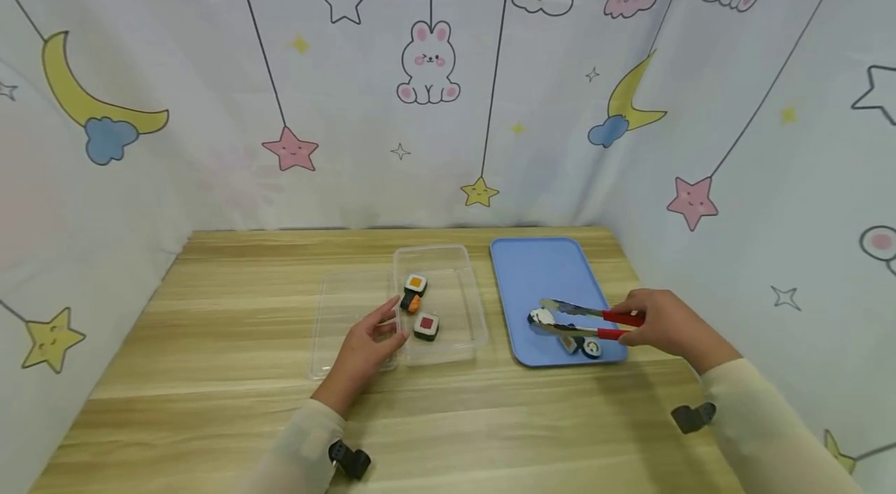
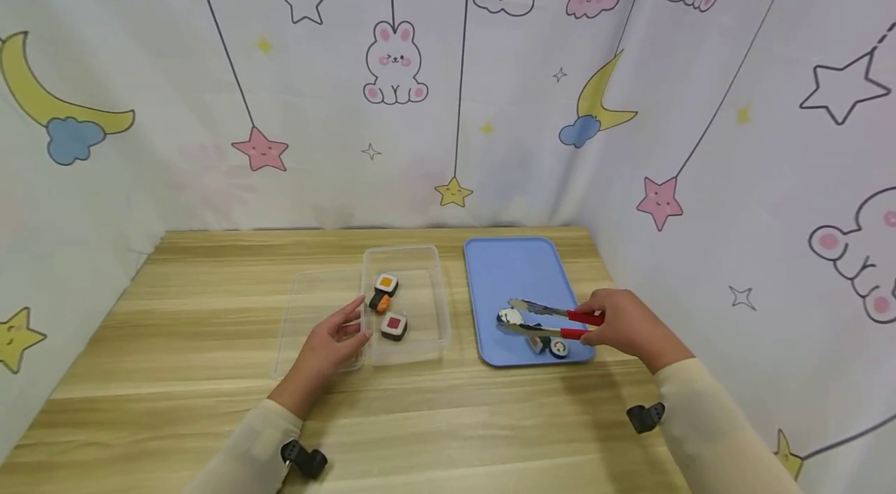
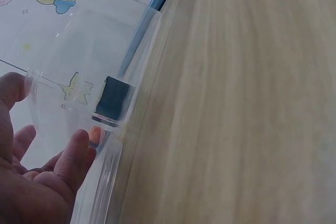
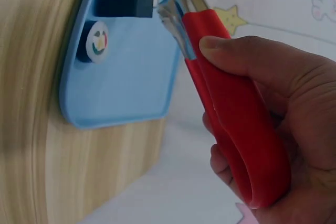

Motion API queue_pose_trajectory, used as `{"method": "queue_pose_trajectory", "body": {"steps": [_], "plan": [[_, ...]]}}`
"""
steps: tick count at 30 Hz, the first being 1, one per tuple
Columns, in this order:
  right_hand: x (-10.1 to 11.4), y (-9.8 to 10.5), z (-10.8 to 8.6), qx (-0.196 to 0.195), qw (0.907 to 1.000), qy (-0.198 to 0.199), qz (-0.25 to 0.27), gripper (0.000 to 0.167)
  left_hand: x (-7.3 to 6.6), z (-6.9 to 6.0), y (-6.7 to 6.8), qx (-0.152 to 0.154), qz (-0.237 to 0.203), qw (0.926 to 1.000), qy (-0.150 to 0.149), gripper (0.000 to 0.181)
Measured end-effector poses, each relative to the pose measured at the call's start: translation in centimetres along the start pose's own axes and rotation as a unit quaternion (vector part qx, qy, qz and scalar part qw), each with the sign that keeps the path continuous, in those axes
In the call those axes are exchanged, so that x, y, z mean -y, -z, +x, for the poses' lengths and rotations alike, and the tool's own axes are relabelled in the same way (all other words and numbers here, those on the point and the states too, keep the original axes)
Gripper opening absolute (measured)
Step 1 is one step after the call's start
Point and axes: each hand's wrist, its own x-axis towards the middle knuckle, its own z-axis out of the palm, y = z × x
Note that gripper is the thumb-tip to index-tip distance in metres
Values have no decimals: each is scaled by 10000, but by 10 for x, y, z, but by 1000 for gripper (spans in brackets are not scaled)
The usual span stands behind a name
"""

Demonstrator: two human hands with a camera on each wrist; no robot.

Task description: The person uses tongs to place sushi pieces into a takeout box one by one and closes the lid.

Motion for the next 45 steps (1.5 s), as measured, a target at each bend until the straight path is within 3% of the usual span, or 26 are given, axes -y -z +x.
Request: {"method": "queue_pose_trajectory", "body": {"steps": [16, 29, 36, 45], "plan": [[9, -3, 9, -55, 9992, 70, -393, 39, -1, 0, 0, 21, -19, 9999, 103, 67], [14, 12, 22, -415, 9990, 184, 28, 41, 0, 1, 1, 20, -112, 9999, 70, 66], [53, 14, 61, -262, 9981, 263, 489, 42, -1, 1, 1, 11, -123, 9999, 44, 66], [127, -22, 122, 117, 9914, 1253, -370, 34, 0, 2, -2, -1, -101, 9999, 79, 66]]}}
